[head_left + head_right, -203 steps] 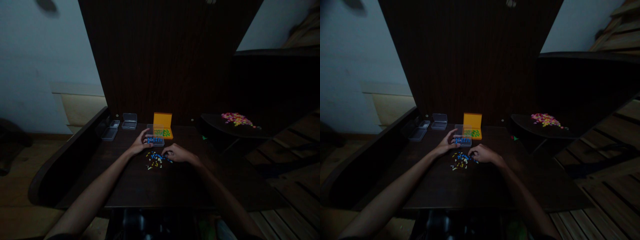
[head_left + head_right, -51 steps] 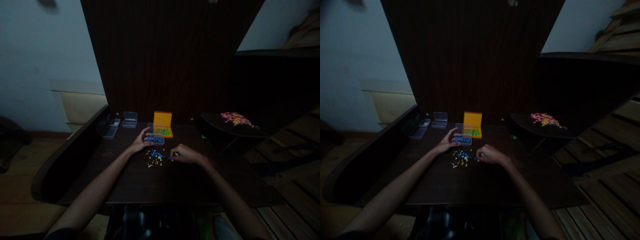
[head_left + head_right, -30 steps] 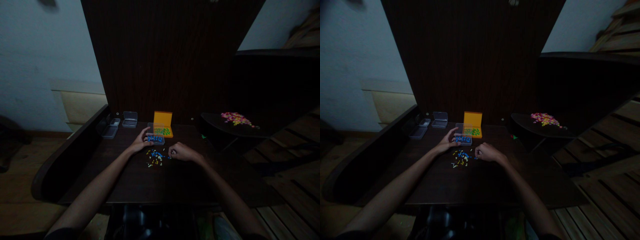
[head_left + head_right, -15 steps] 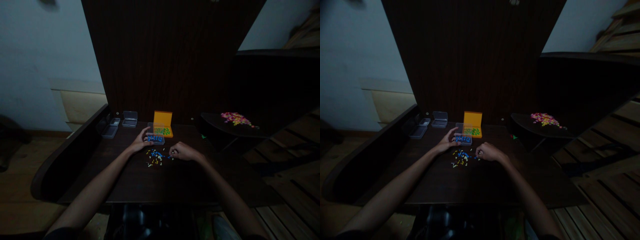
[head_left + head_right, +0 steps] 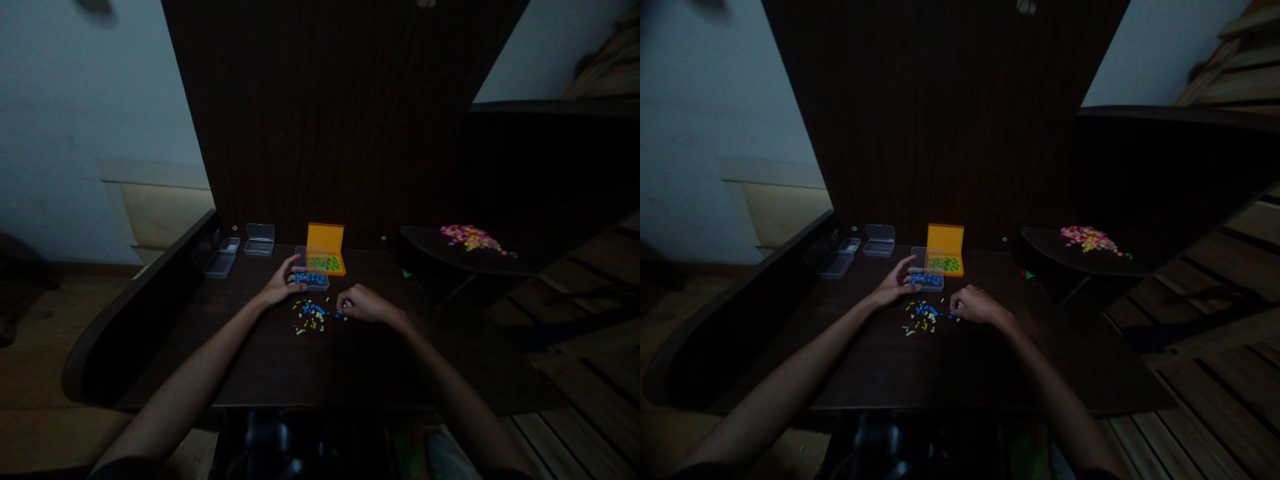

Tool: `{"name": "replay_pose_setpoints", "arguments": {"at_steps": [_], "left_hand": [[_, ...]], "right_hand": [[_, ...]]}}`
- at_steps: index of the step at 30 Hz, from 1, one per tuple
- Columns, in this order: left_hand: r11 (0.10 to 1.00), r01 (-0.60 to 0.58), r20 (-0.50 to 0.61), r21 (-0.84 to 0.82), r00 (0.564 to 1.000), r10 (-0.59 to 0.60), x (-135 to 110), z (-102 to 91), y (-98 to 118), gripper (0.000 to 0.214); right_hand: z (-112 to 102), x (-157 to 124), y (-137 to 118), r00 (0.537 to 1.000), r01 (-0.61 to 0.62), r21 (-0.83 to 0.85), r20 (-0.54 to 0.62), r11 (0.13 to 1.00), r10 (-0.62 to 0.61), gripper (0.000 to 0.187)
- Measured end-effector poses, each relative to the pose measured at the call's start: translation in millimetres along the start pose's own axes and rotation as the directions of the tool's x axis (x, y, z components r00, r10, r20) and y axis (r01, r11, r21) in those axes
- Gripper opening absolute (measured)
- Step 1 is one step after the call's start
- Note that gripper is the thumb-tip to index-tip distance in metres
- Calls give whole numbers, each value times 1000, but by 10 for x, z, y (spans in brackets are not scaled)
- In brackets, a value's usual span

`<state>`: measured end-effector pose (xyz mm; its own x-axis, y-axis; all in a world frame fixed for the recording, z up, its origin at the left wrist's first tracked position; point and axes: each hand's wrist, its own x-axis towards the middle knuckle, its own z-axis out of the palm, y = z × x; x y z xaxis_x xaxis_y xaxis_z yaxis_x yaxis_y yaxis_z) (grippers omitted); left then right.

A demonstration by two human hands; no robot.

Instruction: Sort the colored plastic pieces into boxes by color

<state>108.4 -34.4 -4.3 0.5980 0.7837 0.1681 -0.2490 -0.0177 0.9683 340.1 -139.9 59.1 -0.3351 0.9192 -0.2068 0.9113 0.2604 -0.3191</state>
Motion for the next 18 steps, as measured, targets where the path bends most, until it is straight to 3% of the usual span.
{"name": "replay_pose_setpoints", "arguments": {"at_steps": [18], "left_hand": [[999,22,-2,-24,1000,-22,10,10,5,91]], "right_hand": [[-29,-39,4,1000,-11,9,-21,1000,11,20]]}}
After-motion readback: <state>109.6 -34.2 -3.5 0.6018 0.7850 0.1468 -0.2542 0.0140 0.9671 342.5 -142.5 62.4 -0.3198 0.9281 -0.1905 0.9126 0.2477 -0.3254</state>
